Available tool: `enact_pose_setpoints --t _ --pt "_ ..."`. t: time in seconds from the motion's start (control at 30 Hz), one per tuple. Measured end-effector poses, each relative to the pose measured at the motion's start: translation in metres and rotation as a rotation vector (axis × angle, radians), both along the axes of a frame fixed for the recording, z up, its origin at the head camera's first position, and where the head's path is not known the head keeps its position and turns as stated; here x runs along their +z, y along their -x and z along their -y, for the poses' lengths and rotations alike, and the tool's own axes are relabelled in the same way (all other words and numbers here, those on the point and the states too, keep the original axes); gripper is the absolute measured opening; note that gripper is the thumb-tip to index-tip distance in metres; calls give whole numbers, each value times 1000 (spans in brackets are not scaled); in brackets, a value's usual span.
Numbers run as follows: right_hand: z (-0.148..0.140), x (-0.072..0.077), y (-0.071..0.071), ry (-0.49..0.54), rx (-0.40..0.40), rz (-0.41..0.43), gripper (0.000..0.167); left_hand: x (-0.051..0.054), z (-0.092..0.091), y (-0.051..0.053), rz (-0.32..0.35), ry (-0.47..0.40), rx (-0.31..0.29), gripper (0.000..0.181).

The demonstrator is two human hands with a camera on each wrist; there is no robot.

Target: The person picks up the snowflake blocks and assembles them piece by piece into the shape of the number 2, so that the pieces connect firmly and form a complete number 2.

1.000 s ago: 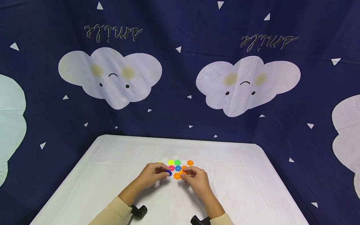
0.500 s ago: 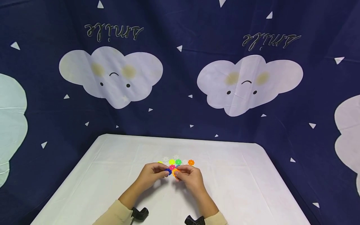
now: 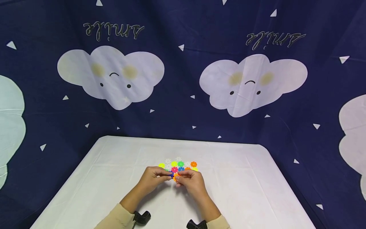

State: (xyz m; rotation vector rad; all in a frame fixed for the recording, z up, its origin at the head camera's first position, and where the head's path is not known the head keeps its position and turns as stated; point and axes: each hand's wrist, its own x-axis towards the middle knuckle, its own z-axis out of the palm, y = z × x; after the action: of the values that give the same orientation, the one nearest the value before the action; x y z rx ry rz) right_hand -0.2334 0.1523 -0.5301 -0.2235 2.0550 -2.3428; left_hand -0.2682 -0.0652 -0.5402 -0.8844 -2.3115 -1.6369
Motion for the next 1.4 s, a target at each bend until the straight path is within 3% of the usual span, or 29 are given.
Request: enact_pose_setpoints --t 0.13,0.3,0.5,0.6,0.77,0.87,1.03,1.13,1.3,1.4 --pt "1 -1 -1 4 8 37 23 2 1 -1 -65 12 -7 12" --pt "0 -1 -3 -6 32 57 22 2 1 -1 -139 10 -60 13" --pt "1 0 -5 -26 57 48 23 1 2 0 -178 29 -100 13" --pt "2 -3 -4 -8 46 33 25 1 3 0 -127 26 -78 14" --pt "4 -6 -4 53 39 37 29 0 4 -2 120 -57 -61 24" --pt "4 -6 -4 90 47 51 29 -1 3 -4 223 -126 -78 31" --pt "3 -2 -5 122 82 26 33 -5 2 -5 256 -207 -151 27" --pt "2 -1 -6 81 103 -9 33 -6 0 -5 260 -236 -190 28" --pt "4 0 -8 -8 130 -49 31 -7 -1 -6 277 -261 -197 37" --pt "8 1 -9 5 126 -63 31 -8 -1 -6 283 -283 -200 39"
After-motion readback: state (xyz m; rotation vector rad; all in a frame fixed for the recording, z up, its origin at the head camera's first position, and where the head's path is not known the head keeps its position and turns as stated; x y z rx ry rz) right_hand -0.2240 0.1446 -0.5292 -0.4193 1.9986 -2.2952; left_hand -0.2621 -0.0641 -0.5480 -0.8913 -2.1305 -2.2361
